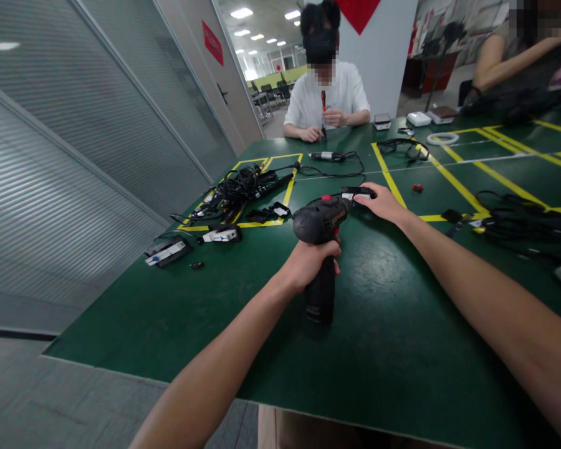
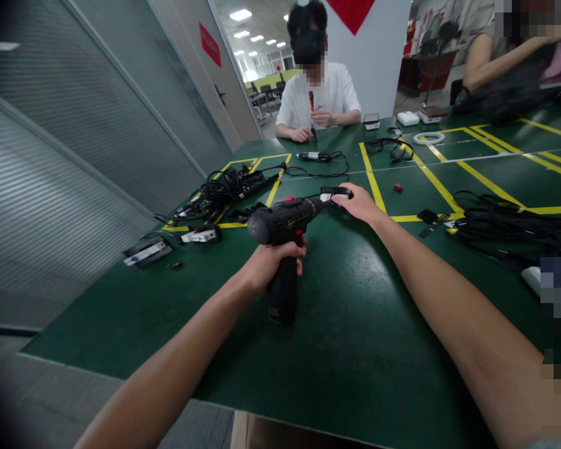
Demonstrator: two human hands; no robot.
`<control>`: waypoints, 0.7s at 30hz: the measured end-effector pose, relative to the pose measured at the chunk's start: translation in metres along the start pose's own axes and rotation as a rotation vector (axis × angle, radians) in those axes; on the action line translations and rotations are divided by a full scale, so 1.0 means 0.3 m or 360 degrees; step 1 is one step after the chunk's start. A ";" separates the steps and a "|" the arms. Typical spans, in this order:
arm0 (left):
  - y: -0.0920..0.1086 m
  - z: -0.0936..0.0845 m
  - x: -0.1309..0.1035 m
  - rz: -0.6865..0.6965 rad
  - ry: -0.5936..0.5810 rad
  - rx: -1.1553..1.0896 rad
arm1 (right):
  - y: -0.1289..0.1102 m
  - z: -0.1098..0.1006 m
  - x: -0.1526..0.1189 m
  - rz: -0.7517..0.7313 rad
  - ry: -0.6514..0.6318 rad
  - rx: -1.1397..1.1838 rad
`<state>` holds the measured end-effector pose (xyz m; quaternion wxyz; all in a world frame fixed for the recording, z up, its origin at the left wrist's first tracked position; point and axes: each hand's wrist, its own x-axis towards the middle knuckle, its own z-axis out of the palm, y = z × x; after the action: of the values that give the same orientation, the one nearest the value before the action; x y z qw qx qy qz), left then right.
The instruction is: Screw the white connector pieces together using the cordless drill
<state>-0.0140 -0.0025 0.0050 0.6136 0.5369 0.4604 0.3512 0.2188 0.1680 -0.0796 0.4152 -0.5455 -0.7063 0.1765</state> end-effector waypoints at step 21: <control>0.006 0.002 0.001 -0.0073 0.0017 0.0002 | 0.002 0.003 0.003 0.0024 -0.0014 0.0038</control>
<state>-0.0131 -0.0022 0.0068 0.6187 0.5247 0.4760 0.3396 0.2183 0.1692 -0.0802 0.4172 -0.5449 -0.7020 0.1904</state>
